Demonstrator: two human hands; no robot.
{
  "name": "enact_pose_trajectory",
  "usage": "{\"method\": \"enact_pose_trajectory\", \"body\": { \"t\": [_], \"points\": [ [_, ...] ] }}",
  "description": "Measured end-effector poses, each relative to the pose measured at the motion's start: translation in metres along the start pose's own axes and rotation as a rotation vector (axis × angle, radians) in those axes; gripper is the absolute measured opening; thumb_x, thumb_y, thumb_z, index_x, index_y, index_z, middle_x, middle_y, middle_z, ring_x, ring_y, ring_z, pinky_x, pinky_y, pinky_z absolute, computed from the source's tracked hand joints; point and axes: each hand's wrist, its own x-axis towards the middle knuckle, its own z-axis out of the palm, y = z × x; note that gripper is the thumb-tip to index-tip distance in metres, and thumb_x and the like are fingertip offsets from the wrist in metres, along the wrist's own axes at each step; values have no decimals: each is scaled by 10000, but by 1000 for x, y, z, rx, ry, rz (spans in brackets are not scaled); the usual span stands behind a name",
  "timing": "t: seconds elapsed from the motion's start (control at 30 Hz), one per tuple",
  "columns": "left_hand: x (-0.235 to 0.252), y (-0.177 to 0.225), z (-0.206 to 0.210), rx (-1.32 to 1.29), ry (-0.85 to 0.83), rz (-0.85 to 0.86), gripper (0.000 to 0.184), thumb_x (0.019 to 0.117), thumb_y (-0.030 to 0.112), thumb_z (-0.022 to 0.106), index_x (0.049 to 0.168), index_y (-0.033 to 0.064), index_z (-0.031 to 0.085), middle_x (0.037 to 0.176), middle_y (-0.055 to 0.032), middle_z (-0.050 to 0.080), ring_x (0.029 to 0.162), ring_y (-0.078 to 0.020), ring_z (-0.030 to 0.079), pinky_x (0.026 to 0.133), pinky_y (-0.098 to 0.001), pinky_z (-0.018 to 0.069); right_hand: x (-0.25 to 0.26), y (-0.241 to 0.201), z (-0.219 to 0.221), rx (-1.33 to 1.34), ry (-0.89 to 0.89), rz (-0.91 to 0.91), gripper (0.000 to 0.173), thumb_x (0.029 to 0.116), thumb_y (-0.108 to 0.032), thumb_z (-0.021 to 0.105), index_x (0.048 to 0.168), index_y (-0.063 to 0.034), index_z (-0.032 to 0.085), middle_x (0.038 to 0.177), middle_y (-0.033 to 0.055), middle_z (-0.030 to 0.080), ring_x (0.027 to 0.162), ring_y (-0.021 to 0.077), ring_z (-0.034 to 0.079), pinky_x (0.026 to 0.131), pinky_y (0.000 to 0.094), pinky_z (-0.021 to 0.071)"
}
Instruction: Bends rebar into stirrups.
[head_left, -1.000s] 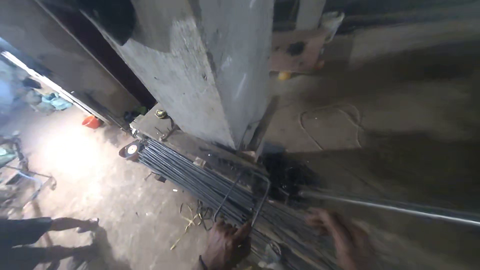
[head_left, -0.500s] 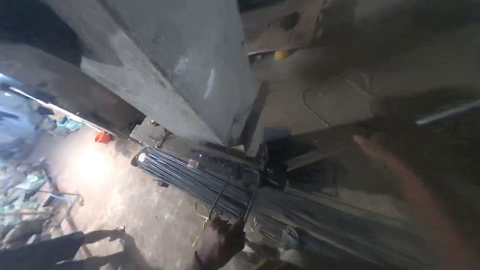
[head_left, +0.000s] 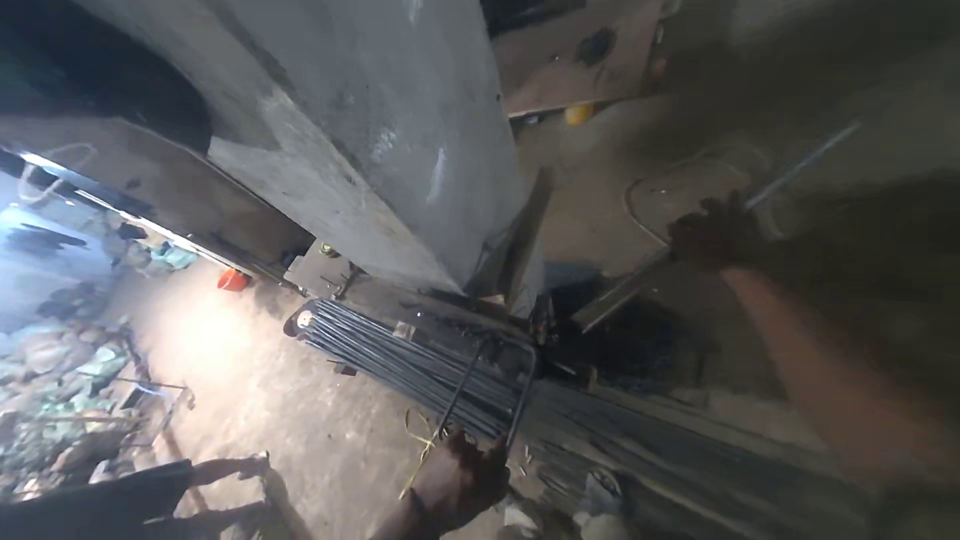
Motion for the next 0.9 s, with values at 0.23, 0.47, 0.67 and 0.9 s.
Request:
{"method": "enact_pose_trajectory", "body": {
  "t": [0.23, 0.47, 0.67, 0.9],
  "points": [
    [-1, -8, 2, -22, 51, 31, 341, 979, 348, 597, 1222, 155, 739, 575, 21, 619, 519, -148, 612, 579, -349, 549, -81, -86, -49, 372, 410, 68, 579, 1047, -495, 463, 1412, -63, 589, 1530, 219, 487, 1481, 436, 354, 1205, 662, 233],
    [-2, -10, 3, -109, 35, 43, 208, 985, 346, 605, 910, 186, 714, 612, 32, 625, 573, -141, 629, 616, -348, 553, -213, -276, 7, 391, 146, -898, 491, 1029, -535, 433, 959, -160, 743, 912, 27, 737, 992, 223, 707, 1115, 489, 448],
    [-6, -7, 14, -212, 106, -68, 332, 976, 488, 616, 983, 187, 757, 598, 23, 639, 555, -119, 630, 631, -349, 565, -210, -294, 36, 398, 376, -772, 563, 1019, -442, 457, 548, -142, 531, 537, 9, 533, 616, 207, 609, 866, 430, 525],
    [-3, -2, 4, -299, 15, -148, 283, 996, 433, 592, 922, 214, 756, 580, 3, 629, 558, -168, 645, 603, -425, 562, -219, -294, 42, 468, 413, -699, 538, 1006, -406, 482, 539, -145, 533, 535, 10, 530, 619, 212, 601, 858, 449, 513]
  ]
}}
